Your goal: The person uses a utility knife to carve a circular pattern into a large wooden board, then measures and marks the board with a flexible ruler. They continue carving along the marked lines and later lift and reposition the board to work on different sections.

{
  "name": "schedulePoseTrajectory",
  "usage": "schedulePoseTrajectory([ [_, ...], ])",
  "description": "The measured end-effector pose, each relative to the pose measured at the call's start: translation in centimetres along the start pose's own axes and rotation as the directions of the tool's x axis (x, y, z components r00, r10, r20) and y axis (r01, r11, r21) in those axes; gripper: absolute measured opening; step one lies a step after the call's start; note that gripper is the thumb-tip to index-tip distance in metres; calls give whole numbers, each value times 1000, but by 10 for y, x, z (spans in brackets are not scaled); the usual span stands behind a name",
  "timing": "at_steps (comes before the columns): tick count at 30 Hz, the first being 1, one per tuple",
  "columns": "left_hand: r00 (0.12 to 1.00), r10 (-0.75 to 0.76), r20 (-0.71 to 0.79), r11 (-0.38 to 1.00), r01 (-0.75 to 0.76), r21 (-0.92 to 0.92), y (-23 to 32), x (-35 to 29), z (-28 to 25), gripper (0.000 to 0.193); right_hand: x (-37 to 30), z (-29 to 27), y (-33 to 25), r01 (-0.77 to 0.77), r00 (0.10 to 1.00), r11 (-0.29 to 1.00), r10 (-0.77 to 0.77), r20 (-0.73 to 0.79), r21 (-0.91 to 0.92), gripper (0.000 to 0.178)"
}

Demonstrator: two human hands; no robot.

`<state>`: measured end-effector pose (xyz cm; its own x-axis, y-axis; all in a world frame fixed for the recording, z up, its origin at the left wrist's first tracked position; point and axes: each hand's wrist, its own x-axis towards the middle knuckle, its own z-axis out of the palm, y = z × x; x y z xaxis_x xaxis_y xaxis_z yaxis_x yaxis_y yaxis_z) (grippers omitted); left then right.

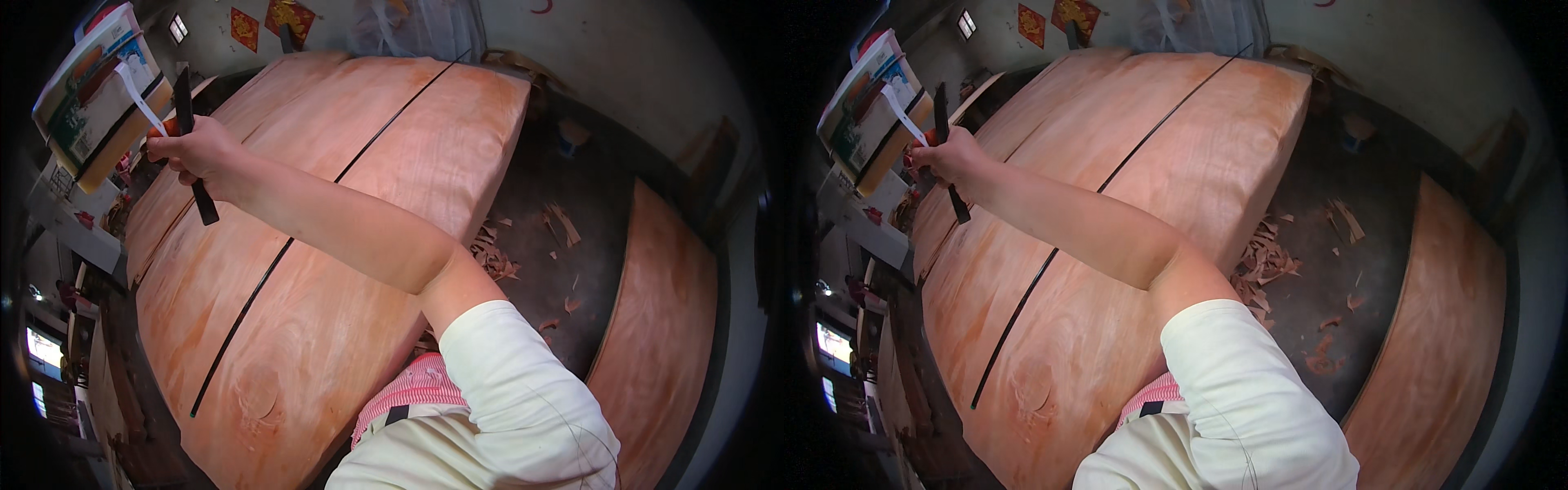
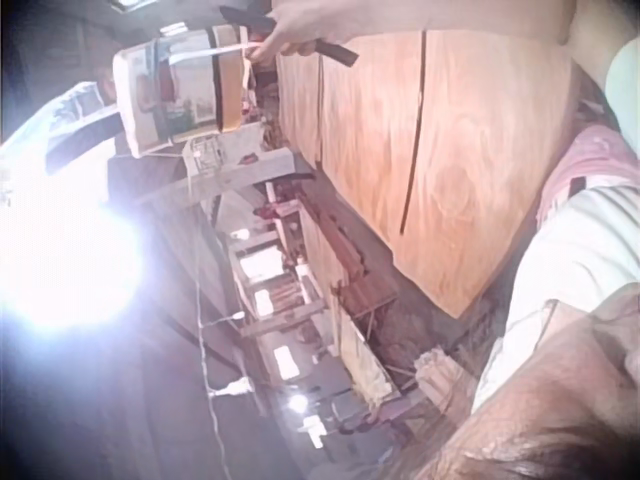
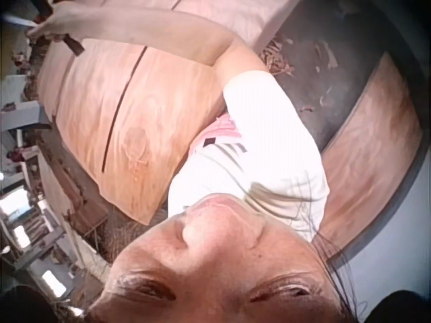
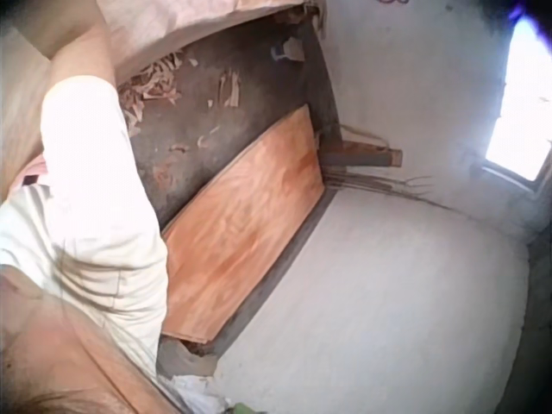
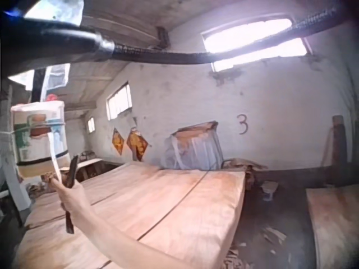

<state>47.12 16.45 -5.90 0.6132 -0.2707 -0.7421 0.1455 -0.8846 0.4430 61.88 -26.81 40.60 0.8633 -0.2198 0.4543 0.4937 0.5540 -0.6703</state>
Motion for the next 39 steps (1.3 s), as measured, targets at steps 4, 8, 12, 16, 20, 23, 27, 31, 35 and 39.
schedulePoseTrajectory([
  [4, 1000, -5, 9, 1000, 5, -9, 6, 0, 6, 30, -9, -9, -13, 16, 995, 1000, -17, 103, 19, 18],
  [8, 1000, -14, 17, 1000, 14, -20, 5, 1, 11, 30, -12, -16, -21, 23, 996, 999, -26, 81, 27, 27],
  [12, 999, -32, 8, 998, 32, -63, -9, -6, 14, 29, -11, -18, -21, 1, 988, 986, -26, 151, 164, 30],
  [16, 1000, -31, 4, 993, 31, -117, -28, -23, 14, 29, -13, -22, -34, 38, 984, 994, -55, 168, 101, 23],
  [20, 1000, 9, 1, 973, -8, -229, -51, -34, 22, 28, -35, -23, -25, 53, 993, 998, -49, 103, -42, 21],
  [23, 986, 79, -144, 967, -111, -231, -49, -36, 18, 28, -61, -30, 11, -61, 995, 997, 63, 77, -38, 21],
  [27, 800, 139, -584, 895, -353, -271, -4, -19, -28, 30, -115, -49, 96, -330, 944, 938, 328, -40, -108, 21],
  [31, 552, 407, -728, 606, -759, -237, 137, -33, -94, 45, -182, -81, 201, -613, 790, 789, 613, -4, -31, 20],
  [35, 234, 668, -707, 573, -767, 287, 278, -87, -120, 48, -254, -103, 278, -720, 680, 665, 733, -8, -199, 18],
  [39, 365, 659, -658, 498, -867, 16, 277, -80, -115, 21, -305, -121, 313, -826, 522, 489, 851, -53, -281, 16],
])
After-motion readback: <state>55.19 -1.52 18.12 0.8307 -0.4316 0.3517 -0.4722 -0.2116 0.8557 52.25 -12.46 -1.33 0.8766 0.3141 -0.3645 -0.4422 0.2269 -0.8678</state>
